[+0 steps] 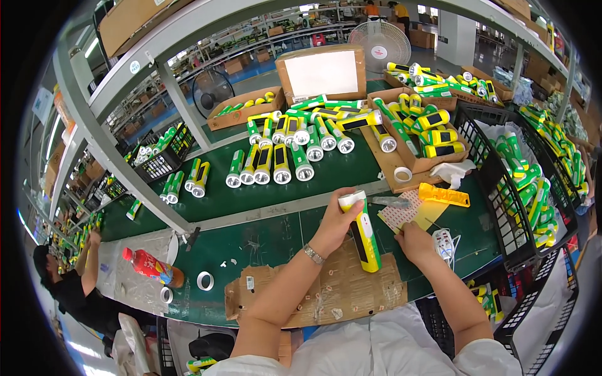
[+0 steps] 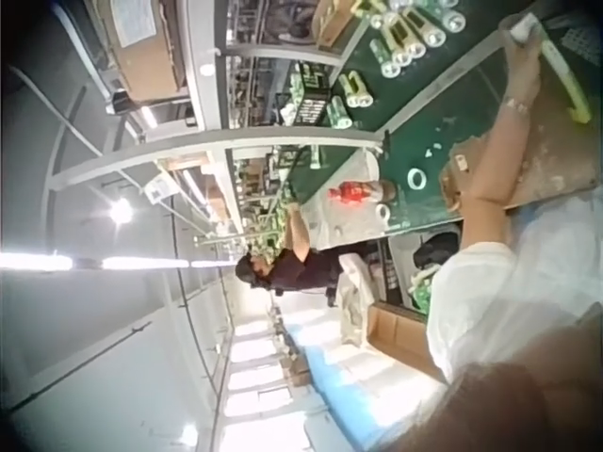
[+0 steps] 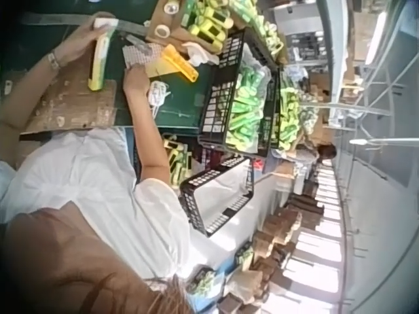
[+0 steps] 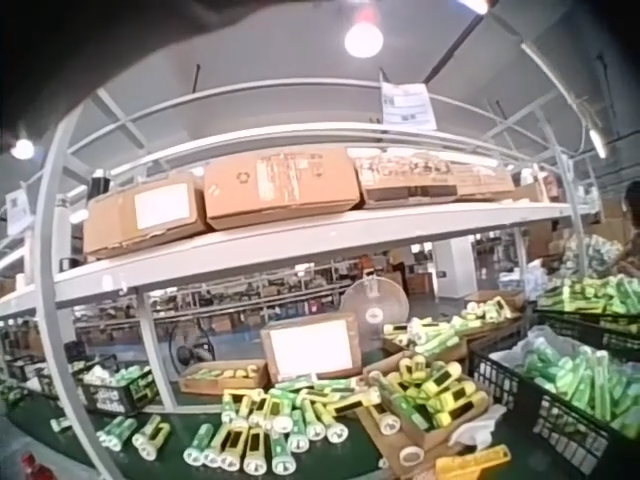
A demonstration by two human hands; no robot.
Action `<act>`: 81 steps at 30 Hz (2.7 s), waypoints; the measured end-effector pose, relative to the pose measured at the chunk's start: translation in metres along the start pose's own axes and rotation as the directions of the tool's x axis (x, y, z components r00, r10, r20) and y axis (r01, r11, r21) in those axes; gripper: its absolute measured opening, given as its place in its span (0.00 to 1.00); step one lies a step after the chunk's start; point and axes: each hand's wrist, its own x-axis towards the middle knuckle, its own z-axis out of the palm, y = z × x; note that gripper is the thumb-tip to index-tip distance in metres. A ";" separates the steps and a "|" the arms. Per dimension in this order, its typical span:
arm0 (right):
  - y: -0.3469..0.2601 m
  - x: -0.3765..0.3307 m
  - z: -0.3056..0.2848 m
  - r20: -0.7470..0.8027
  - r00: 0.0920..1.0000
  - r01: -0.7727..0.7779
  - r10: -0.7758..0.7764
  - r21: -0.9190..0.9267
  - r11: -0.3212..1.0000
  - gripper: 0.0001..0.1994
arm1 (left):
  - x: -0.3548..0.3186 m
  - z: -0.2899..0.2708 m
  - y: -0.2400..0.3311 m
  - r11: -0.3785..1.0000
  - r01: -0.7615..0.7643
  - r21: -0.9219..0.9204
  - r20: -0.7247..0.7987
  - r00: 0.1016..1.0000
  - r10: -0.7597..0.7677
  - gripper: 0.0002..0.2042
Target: Apply circular labels to the base of flashlights on an assembly line.
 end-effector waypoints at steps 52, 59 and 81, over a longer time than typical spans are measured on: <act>-0.018 -0.036 -0.055 -0.364 0.923 0.320 -0.124 0.550 0.771 0.06 | -0.011 0.061 -0.002 0.618 -0.356 0.701 0.180 0.927 0.330 0.36; 0.011 -0.034 -0.025 -0.206 0.958 0.278 -0.199 0.501 0.820 0.08 | 0.005 0.024 0.009 0.998 0.034 0.052 0.054 0.998 -0.037 0.18; -0.057 0.002 -0.095 -0.162 0.403 0.798 -0.901 -0.419 0.433 0.09 | -0.022 0.032 0.013 0.508 0.747 -0.429 0.530 0.663 -0.528 0.18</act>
